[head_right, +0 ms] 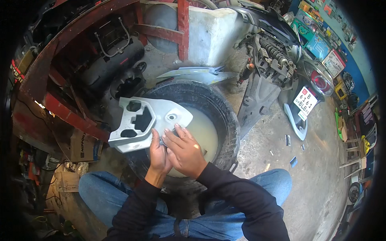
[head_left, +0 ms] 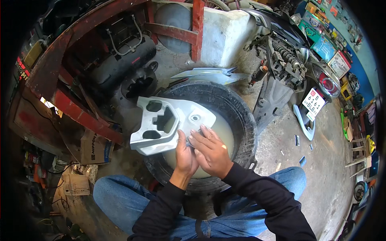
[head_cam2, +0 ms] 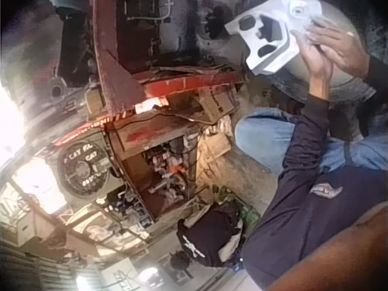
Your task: The person wet-sands a plastic motorcycle fairing part with sandpaper over a basin of water, then switches to sanding a second plastic piece.
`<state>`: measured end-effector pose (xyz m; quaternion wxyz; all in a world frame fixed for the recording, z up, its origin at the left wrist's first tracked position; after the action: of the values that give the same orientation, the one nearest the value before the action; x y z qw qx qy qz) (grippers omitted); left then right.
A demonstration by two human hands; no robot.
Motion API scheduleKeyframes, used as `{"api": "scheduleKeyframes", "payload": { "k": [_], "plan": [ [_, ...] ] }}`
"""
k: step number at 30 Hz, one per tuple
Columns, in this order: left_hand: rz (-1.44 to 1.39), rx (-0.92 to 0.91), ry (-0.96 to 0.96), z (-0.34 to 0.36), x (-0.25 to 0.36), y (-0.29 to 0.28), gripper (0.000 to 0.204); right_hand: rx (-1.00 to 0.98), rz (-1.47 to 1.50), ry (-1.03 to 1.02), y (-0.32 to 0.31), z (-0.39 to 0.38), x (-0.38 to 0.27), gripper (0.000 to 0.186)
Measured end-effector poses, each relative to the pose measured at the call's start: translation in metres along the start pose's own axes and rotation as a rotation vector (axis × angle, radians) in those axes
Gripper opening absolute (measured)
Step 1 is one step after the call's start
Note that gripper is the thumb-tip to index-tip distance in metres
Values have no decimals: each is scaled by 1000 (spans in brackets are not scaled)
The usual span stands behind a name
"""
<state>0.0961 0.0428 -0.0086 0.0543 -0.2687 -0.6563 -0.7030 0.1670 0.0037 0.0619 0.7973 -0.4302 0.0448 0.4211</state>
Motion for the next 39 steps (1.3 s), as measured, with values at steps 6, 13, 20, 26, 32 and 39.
{"api": "scheduleKeyframes", "payload": {
  "k": [6, 13, 20, 26, 32, 39],
  "plan": [
    [15, 123, 91, 3, 0, -4, 60, 81, -169, 148, -4, -3, 47, 39],
    [-73, 160, 45, 12, 0, -18, 58, 138, -43, 320, -31, 10, 86, 30],
    [-36, 160, 44, 13, 4, -24, 57, 237, 686, 831, -23, 9, 85, 31],
    [-14, 167, 53, 7, 0, -20, 52, 70, -144, -53, -3, 5, 8, 41],
    [22, 173, 81, 3, 3, -22, 52, 88, -128, -61, 9, 0, 7, 43],
    [-56, 161, 84, 3, 0, -13, 57, 85, -142, -18, 7, -2, 32, 41]
  ]
}}
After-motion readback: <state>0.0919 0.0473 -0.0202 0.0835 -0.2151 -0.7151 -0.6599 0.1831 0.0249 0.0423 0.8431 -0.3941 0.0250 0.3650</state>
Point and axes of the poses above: each hand's wrist, its own z-axis towards the middle knuckle, its own y-axis out of the palm, x = y × z, the point moved 8 cm from there along z, towards the middle knuckle, and after that the axes turned 4 degrees about x, right-handed, at the moved point
